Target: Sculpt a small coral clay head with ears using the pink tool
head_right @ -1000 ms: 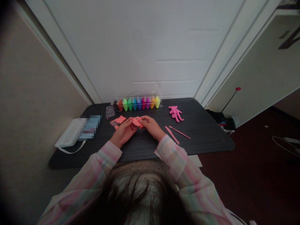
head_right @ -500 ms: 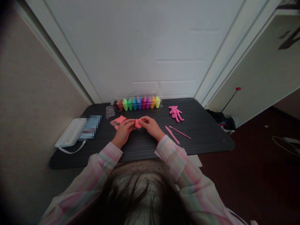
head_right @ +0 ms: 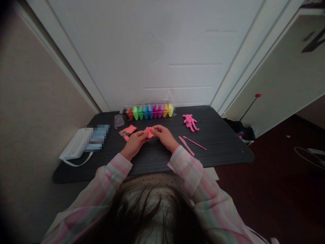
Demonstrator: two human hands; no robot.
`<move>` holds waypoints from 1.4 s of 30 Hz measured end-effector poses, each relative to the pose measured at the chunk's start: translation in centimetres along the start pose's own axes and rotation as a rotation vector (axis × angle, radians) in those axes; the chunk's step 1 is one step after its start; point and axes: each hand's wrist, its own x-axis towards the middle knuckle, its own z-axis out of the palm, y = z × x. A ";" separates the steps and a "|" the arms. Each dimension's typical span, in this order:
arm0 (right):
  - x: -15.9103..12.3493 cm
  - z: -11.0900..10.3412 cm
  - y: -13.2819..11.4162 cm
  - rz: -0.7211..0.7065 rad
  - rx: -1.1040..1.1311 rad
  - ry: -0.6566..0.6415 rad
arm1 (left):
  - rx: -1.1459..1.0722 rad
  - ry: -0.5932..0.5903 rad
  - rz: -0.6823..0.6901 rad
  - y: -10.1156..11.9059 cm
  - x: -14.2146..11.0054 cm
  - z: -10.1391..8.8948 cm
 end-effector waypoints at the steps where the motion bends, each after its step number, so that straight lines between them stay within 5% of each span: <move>1: -0.1 0.0 0.0 0.004 0.008 -0.010 | -0.013 -0.004 -0.007 0.0 0.0 0.0; 7: -0.3 0.0 0.1 0.043 0.049 -0.131 | -0.071 0.028 -0.057 0.2 -0.1 0.0; 14: 0.0 -0.2 0.3 -0.009 -0.009 -0.078 | -0.041 0.108 -0.036 0.0 0.0 -0.2; 29: -0.4 0.2 -0.6 -0.020 -0.235 -0.033 | -0.089 0.037 -0.073 0.3 -0.1 0.1; 42: -0.2 0.3 0.1 -0.114 -0.174 -0.013 | -0.231 0.103 -0.112 0.5 0.2 -0.2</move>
